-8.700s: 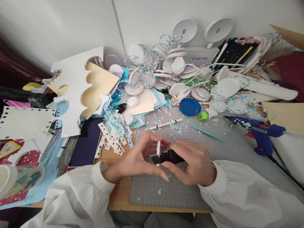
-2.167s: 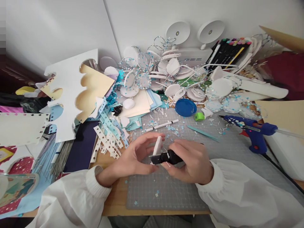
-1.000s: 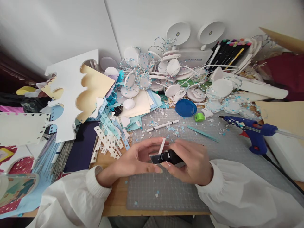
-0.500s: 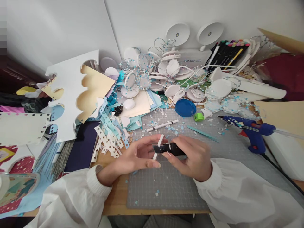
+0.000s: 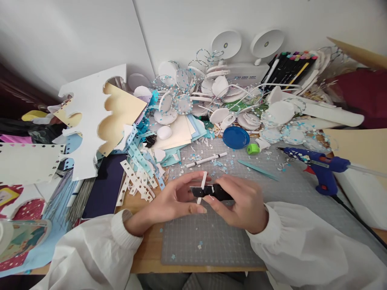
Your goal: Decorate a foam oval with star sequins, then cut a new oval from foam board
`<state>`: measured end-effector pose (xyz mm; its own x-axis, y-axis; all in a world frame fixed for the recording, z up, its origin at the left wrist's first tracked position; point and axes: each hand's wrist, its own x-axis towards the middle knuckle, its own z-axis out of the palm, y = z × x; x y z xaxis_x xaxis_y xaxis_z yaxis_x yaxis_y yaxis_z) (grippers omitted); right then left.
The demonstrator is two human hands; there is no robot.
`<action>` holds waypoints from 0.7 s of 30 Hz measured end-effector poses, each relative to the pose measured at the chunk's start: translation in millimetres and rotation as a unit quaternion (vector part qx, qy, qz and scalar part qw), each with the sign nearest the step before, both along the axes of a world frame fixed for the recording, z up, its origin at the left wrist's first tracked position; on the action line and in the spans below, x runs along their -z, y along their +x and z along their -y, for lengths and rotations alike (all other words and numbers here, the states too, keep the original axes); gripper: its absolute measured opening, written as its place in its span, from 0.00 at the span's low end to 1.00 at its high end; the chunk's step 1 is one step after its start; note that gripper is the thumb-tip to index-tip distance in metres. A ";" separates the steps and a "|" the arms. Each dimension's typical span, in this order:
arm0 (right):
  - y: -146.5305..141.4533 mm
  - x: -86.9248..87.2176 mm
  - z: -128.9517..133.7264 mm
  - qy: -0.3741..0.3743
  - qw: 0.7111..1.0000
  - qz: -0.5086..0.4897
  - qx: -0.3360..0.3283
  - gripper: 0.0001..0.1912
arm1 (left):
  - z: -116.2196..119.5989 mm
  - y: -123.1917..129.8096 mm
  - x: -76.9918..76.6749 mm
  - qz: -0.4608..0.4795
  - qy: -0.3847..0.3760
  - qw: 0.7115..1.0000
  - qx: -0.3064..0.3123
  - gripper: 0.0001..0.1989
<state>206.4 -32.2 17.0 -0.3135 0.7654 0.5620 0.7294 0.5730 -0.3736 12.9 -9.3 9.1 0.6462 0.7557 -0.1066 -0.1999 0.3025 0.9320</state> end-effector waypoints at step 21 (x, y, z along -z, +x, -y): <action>16.8 8.5 -18.7 -0.046 0.986 -0.001 0.160 0.17 | -2.5 -7.2 -7.8 0.099 -0.125 0.984 0.084 0.25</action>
